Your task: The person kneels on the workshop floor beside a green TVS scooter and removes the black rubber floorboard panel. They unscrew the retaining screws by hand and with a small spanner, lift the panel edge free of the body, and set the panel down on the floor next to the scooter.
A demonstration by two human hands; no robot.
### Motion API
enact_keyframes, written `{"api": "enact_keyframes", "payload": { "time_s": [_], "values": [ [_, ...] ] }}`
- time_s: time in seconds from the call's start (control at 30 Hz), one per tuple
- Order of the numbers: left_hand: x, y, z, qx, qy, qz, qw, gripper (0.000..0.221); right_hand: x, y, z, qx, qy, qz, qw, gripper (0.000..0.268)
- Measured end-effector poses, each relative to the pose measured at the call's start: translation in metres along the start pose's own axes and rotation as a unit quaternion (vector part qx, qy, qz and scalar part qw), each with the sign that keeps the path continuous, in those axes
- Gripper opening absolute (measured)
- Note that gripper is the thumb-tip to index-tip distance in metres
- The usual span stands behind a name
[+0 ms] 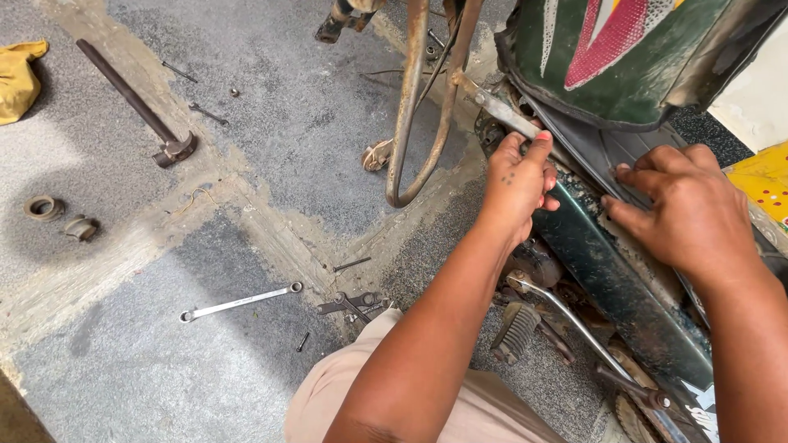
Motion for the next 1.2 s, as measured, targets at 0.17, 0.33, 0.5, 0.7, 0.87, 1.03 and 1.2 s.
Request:
{"api": "enact_keyframes", "payload": {
  "time_s": [0.17,0.33,0.5,0.7,0.87,1.03,1.2],
  "values": [
    [-0.005,-0.001,0.002,-0.023,-0.04,0.049,0.998,0.036,0.006,0.007,0.007,-0.014,0.018,-0.037,0.999,0.044],
    [0.0,-0.003,-0.003,-0.035,-0.043,0.071,0.996,0.036,0.009,0.007,0.011,0.006,0.022,-0.04,0.999,0.045],
    [0.006,-0.008,0.0,0.15,-0.033,0.153,0.976,0.029,0.01,0.017,0.023,0.021,0.031,-0.074,0.997,0.043],
    [0.015,-0.01,0.0,0.241,-0.069,0.074,0.965,0.027,0.016,0.013,0.024,0.027,0.013,-0.071,0.997,0.043],
    [0.026,0.011,0.013,0.167,-0.033,-0.064,0.983,0.046,0.016,0.012,0.024,0.056,0.022,-0.071,0.996,0.044],
    [0.045,0.029,0.041,0.058,0.021,-0.297,0.953,0.055,0.02,0.011,0.025,0.064,0.033,-0.078,0.994,0.043],
    [0.061,0.011,0.048,0.0,0.079,-0.205,0.976,0.078,0.019,0.015,0.03,0.072,0.032,-0.081,0.994,0.043]
  ]
}}
Point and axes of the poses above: each hand's wrist, its own x-axis away from the middle knuckle, its own y-axis out of the back of the hand, z = x × y, the point moved 4 cm from there along -x, towards the middle knuckle, and after that the axes turned 7 degrees about -z, right-handed, at the moved point
